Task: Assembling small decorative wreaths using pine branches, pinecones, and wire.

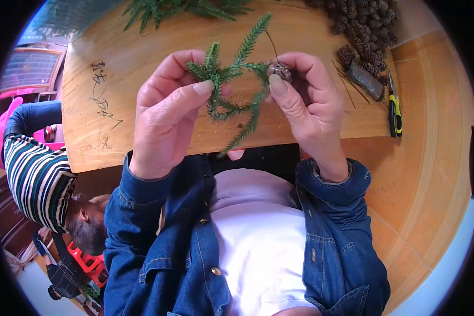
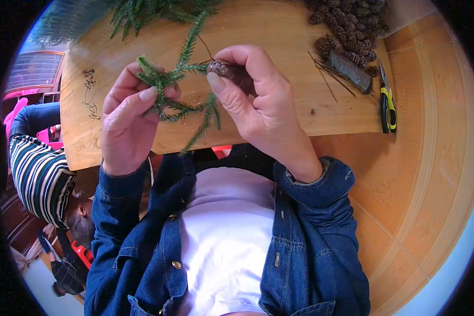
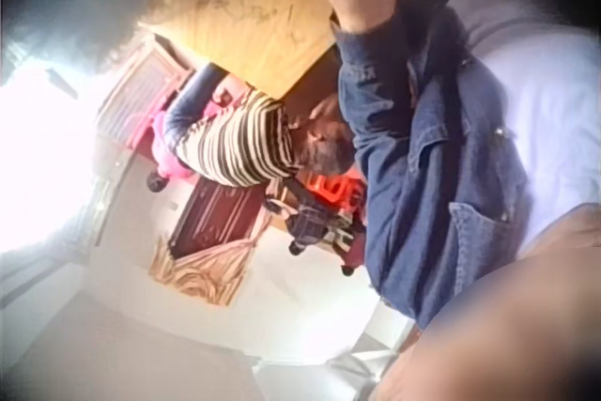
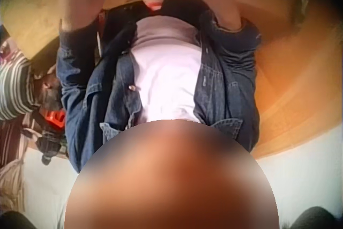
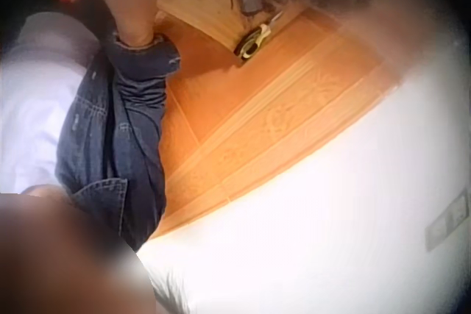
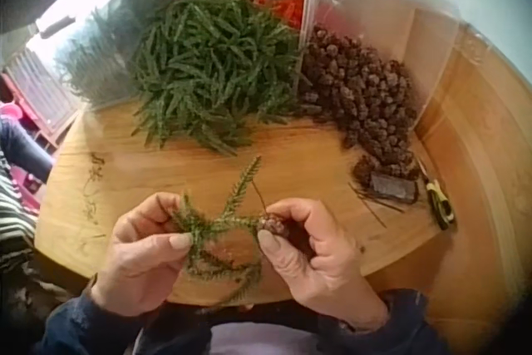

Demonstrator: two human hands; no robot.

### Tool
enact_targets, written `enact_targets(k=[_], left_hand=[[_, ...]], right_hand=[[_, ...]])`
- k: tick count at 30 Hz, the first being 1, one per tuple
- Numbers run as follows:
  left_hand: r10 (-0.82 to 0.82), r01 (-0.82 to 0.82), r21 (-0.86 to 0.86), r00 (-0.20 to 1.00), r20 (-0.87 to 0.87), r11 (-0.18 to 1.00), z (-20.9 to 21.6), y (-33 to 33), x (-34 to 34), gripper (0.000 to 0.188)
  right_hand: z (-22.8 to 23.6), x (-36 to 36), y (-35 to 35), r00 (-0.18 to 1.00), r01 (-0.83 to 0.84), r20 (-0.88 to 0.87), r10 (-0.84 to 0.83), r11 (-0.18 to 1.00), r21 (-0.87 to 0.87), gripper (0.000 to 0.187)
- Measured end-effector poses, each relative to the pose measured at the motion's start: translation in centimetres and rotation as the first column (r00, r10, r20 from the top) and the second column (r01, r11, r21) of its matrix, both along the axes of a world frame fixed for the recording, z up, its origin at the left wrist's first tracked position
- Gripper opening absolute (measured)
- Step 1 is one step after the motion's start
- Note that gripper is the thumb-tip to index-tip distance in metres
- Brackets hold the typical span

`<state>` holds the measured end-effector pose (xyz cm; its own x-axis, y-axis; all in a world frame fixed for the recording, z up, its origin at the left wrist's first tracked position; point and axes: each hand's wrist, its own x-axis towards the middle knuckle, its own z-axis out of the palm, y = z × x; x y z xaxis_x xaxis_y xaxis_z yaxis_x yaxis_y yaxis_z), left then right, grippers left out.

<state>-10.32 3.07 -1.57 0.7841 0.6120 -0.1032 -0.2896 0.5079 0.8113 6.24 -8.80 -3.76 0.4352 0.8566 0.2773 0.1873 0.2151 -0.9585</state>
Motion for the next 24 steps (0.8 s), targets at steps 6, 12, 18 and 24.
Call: enact_targets(k=[6, 12, 18, 24], left_hand=[[0.127, -0.117, 0.221, 0.991, -0.031, 0.968, -0.4, -1.1, 0.4, 0.028], [0.151, -0.121, 0.367, 0.987, -0.054, 0.922, -0.4, -1.9, 0.1, 0.029], [0.055, -0.044, 0.322, 0.998, -0.025, 0.946, -0.9, -1.8, -0.5, 0.034], [0.040, -0.048, 0.173, 0.998, 0.047, 0.984, -0.7, -2.2, -0.1, 0.037]], right_hand=[[0.6, 1.9, -0.4, 0.954, 0.231, 0.161, -0.254, 0.961, 0.152, 0.019], [2.3, 0.2, -2.6, 0.986, -0.122, 0.119, 0.114, 0.991, 0.063, 0.026], [1.8, 0.4, -1.6, 0.992, -0.096, 0.083, 0.096, 0.995, -0.005, 0.026], [0.0, -0.1, -1.6, 0.893, -0.165, -0.410, 0.187, 0.982, 0.090, 0.022]])
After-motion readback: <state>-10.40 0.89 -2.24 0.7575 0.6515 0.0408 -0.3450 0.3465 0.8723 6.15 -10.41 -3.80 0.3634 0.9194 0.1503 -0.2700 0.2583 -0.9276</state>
